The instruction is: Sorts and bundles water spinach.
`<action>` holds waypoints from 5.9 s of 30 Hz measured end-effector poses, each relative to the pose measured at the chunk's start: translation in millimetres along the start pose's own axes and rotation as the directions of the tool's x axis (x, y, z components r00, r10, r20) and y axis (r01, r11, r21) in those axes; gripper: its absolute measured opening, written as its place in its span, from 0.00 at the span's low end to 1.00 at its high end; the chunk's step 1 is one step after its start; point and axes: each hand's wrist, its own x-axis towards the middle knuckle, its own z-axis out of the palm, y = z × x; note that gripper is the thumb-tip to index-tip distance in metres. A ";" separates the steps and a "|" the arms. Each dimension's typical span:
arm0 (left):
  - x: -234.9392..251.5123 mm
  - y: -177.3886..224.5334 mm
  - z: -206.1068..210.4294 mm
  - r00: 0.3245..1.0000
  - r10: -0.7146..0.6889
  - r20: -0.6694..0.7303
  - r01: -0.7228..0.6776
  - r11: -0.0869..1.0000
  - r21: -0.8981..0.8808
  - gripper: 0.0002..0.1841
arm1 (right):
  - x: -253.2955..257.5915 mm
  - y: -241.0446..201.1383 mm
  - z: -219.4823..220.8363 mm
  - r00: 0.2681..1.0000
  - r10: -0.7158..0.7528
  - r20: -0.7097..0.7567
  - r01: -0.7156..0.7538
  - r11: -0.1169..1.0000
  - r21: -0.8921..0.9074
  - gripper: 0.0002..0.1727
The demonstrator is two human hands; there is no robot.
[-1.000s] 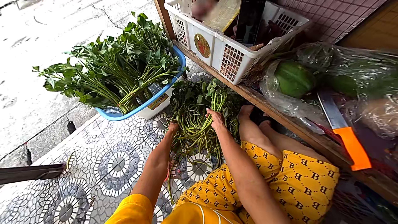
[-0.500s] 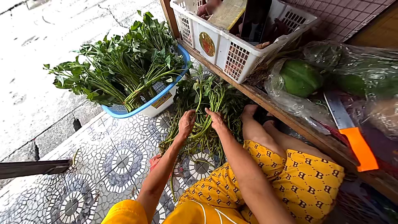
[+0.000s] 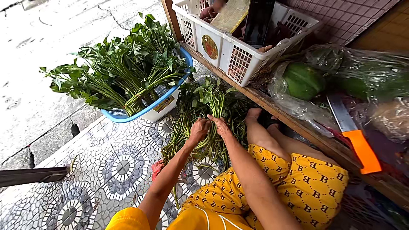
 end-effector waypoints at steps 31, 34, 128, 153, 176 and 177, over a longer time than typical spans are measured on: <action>15.6 -53.0 -5.9 0.990 -0.063 0.128 0.096 0.957 -0.273 0.39 | -5.6 -5.5 14.4 0.987 -0.019 0.157 0.015 1.000 0.022 0.26; -8.2 -43.4 6.8 0.929 0.068 0.363 0.112 0.884 -0.454 0.41 | -9.3 -8.8 17.2 0.983 -0.071 0.170 0.052 0.992 0.113 0.19; -57.2 13.0 -149.8 0.986 0.158 0.055 -0.165 0.867 0.471 0.14 | -105.0 -58.8 51.1 0.124 -0.751 0.649 0.809 -0.302 -0.504 0.35; -11.2 -24.3 -76.6 0.907 0.058 0.416 0.103 0.929 -0.355 0.41 | -53.7 -39.0 56.5 0.992 -0.083 -0.091 0.119 0.827 0.549 0.14; -14.4 -43.4 -36.0 0.870 0.249 0.427 0.098 0.761 -0.642 0.24 | -51.1 -36.2 49.7 0.977 -0.126 -0.174 0.192 0.877 0.441 0.05; -14.7 -48.3 -36.7 0.877 0.244 0.413 0.122 0.720 -0.684 0.27 | -50.4 -36.7 48.6 0.976 -0.141 -0.165 0.201 0.871 0.448 0.04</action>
